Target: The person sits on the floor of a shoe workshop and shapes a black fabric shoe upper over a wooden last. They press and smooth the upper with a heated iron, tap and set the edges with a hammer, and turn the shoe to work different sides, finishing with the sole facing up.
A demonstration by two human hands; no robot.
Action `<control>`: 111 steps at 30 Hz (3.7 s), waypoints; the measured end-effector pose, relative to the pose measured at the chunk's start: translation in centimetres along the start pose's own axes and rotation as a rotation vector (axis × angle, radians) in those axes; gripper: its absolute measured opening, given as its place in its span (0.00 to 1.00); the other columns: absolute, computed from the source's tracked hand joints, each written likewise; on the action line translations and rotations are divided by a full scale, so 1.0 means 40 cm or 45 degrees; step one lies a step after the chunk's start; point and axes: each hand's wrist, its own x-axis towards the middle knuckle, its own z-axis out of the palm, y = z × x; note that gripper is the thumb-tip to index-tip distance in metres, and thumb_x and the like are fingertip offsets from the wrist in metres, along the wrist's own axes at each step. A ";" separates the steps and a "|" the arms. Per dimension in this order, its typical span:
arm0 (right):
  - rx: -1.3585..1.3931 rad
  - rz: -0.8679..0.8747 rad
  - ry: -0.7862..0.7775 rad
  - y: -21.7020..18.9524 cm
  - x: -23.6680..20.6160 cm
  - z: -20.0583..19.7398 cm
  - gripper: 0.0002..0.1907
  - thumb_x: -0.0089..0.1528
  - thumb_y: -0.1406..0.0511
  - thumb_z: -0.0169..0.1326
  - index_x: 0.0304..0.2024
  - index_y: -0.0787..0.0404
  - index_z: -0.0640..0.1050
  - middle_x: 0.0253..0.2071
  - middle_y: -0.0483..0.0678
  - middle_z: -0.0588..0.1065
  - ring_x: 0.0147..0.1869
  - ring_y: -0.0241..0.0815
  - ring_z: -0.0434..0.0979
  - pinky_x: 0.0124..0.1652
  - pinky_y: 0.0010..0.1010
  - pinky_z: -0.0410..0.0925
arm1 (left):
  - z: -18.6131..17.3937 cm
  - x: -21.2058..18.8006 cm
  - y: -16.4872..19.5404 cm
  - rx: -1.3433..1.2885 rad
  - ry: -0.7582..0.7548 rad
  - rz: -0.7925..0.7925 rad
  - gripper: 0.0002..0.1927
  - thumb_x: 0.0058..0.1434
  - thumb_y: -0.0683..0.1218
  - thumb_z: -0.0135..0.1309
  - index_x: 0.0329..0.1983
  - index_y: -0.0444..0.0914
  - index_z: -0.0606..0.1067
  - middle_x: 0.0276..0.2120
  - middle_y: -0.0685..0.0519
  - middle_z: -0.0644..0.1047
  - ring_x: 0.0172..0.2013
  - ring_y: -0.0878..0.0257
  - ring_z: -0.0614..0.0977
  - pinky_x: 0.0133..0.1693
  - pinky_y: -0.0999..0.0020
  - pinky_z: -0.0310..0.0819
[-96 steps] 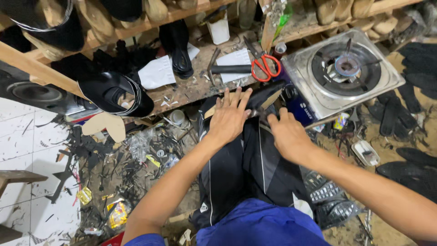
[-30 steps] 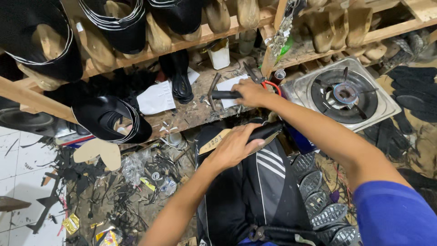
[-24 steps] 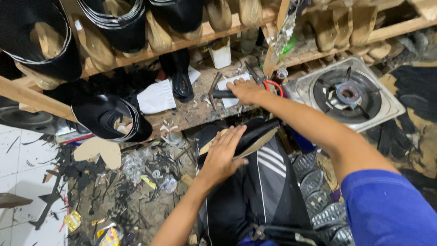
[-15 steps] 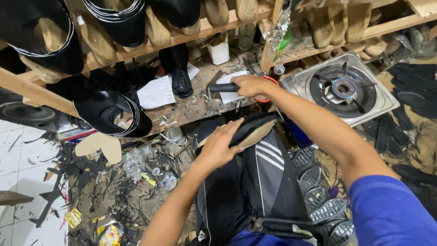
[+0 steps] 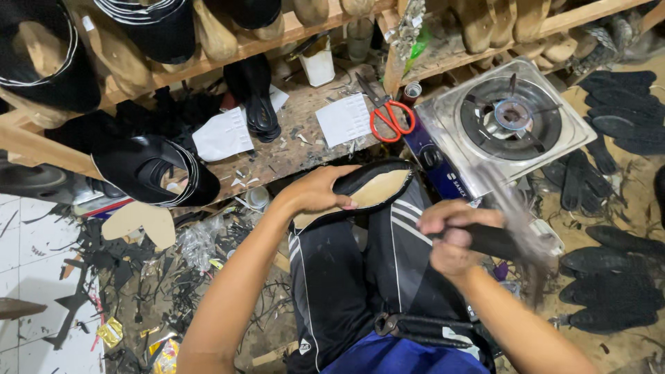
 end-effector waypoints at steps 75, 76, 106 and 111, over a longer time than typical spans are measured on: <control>-0.703 0.618 -0.723 0.238 0.217 0.058 0.20 0.64 0.54 0.56 0.47 0.64 0.77 0.32 0.58 0.76 0.38 0.58 0.79 0.39 0.44 0.69 | 0.249 -0.230 -0.039 -0.661 1.025 -0.348 0.30 0.60 0.39 0.61 0.66 0.41 0.69 0.58 0.50 0.70 0.59 0.61 0.72 0.53 0.65 0.71; -0.775 0.582 -0.776 0.281 0.230 0.061 0.20 0.63 0.54 0.57 0.47 0.63 0.77 0.31 0.59 0.76 0.38 0.59 0.78 0.39 0.45 0.69 | 0.273 -0.237 -0.037 -0.704 1.085 -0.252 0.30 0.59 0.39 0.61 0.66 0.40 0.69 0.60 0.50 0.69 0.60 0.60 0.72 0.55 0.64 0.71; -0.890 0.422 -1.370 0.148 0.148 0.065 0.49 0.44 0.51 0.70 0.68 0.40 0.69 0.45 0.47 0.79 0.45 0.52 0.80 0.41 0.38 0.73 | 0.260 -0.244 -0.067 -1.367 1.176 0.312 0.30 0.66 0.48 0.52 0.71 0.40 0.62 0.68 0.50 0.63 0.69 0.61 0.64 0.69 0.67 0.55; -1.131 0.313 -1.092 0.112 0.073 0.060 0.44 0.43 0.54 0.70 0.63 0.41 0.72 0.45 0.47 0.79 0.41 0.50 0.80 0.37 0.39 0.73 | 0.244 -0.153 -0.125 -1.209 1.258 -0.055 0.20 0.73 0.50 0.47 0.57 0.30 0.75 0.45 0.55 0.78 0.49 0.68 0.74 0.54 0.74 0.66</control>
